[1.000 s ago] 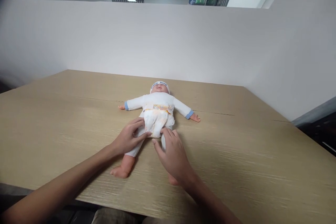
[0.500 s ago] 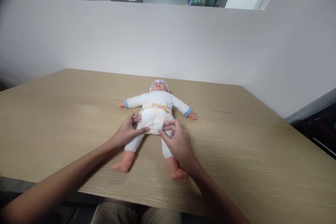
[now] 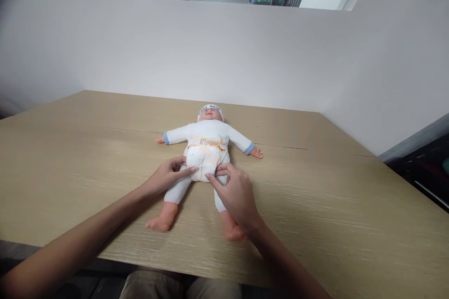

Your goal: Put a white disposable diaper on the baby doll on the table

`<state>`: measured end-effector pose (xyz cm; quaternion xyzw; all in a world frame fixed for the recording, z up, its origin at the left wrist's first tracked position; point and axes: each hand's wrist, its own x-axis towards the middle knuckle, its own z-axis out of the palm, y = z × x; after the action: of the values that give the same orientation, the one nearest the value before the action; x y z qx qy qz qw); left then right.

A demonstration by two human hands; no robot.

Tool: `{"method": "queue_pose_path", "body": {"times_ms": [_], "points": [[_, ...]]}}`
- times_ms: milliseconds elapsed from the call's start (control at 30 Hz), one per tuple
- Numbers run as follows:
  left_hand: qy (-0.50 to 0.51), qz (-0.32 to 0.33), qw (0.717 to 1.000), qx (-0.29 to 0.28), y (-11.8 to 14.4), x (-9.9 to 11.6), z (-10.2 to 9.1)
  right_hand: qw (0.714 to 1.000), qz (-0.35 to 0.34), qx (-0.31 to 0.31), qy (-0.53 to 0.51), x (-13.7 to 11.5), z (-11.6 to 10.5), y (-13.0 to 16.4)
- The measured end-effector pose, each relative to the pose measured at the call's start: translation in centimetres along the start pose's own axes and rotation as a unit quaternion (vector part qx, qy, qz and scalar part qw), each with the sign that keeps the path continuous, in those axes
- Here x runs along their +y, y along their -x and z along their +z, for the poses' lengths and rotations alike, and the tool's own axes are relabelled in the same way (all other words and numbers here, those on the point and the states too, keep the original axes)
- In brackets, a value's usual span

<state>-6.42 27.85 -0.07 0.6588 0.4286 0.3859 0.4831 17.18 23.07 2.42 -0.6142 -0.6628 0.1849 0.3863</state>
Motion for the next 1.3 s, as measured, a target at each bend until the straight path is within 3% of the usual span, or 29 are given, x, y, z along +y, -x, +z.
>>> {"method": "queue_pose_path", "body": {"times_ms": [100, 233, 400, 633, 800, 933, 1000, 1133, 1233, 1300], "points": [[0.080, -0.059, 0.995, -0.030, 0.0, 0.5, -0.1, 1.000, -0.013, -0.019, 0.000, -0.2, 0.0, -0.1], [0.150, -0.089, 0.983, -0.049, 0.0, 0.8, -0.2, 0.999, -0.024, -0.040, -0.011, 0.1, 0.4, -0.2], [0.199, -0.091, 0.974, -0.065, -0.1, 0.6, -0.5, 0.992, 0.015, -0.048, -0.113, 1.5, 1.3, -0.7], [0.187, -0.078, 0.977, -0.069, -0.6, -0.2, -1.0, 0.978, 0.060, -0.070, -0.189, 1.9, 1.4, -1.3], [0.207, -0.062, 0.975, -0.054, -0.8, -0.7, -0.5, 0.997, 0.009, 0.007, -0.074, 1.4, 1.2, -0.8], [0.229, -0.053, 0.972, -0.029, -0.5, -0.7, 0.0, 0.994, -0.062, 0.080, -0.038, 1.7, 1.3, -1.1], [0.232, -0.056, 0.971, -0.032, -0.2, -0.3, -0.2, 0.993, -0.069, 0.086, -0.027, 2.0, 1.0, -1.2], [0.191, -0.064, 0.978, -0.057, 1.3, 1.3, -2.0, 0.998, -0.060, 0.016, -0.005, 2.0, -0.5, -0.1], [0.080, -0.048, 0.994, -0.050, 2.1, 1.8, -4.5, 0.997, -0.072, -0.038, 0.001, 2.1, -2.4, 0.7], [-0.030, -0.008, 0.999, -0.021, 1.7, 1.3, -6.2, 0.996, -0.084, -0.022, 0.019, 2.8, -3.7, 0.2]]}}
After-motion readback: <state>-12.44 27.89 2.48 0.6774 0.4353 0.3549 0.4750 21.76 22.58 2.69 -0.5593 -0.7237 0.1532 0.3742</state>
